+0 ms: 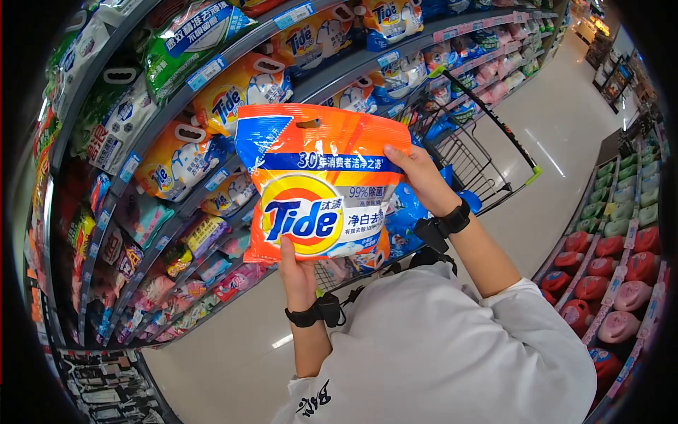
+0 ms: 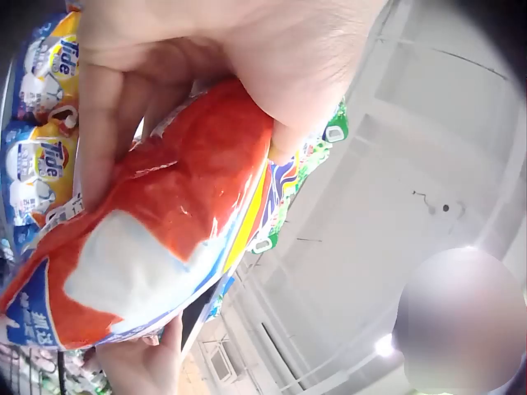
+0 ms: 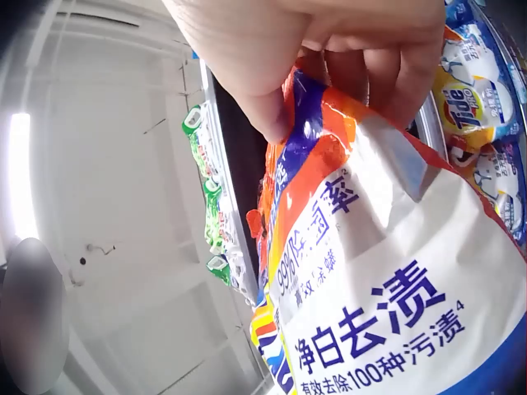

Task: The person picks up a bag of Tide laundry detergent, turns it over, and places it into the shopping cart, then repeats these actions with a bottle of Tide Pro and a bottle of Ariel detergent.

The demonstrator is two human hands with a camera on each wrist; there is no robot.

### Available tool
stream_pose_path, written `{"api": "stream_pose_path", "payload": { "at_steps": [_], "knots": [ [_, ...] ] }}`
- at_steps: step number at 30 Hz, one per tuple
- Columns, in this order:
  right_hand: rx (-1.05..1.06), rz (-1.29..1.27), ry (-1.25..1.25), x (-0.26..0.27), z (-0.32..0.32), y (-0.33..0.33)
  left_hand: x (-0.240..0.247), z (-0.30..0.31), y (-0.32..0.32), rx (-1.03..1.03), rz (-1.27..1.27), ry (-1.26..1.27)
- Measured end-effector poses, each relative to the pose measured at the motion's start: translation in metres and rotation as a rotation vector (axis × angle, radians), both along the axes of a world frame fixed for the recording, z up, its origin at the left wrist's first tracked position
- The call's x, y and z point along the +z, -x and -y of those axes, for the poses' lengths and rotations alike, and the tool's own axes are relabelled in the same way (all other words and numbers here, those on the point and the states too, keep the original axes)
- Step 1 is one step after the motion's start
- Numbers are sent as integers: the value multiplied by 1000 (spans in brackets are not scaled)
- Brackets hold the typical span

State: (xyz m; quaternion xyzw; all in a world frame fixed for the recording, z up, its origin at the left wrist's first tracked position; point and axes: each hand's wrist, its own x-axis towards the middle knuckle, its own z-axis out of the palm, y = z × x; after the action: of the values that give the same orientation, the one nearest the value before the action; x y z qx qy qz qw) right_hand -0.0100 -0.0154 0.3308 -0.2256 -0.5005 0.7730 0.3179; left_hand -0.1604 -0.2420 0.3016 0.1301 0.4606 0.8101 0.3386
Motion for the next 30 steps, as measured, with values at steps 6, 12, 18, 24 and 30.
{"api": "stream_pose_path", "payload": {
  "at_steps": [6,12,18,24,30],
  "knots": [
    [-204,66,-356,-10,-23,14,-2,19,0,120,-186,91],
    [-262,93,-1349,84,-29,53,6,22,0,71,-282,113],
    [225,120,-1135,126,-22,107,-5,24,1,24,-429,151],
    [75,42,-1085,130,-19,118,-19,22,10,49,-216,17],
    [201,48,-1208,123,-33,110,-19,22,15,17,-2,-69]
  ]
}}
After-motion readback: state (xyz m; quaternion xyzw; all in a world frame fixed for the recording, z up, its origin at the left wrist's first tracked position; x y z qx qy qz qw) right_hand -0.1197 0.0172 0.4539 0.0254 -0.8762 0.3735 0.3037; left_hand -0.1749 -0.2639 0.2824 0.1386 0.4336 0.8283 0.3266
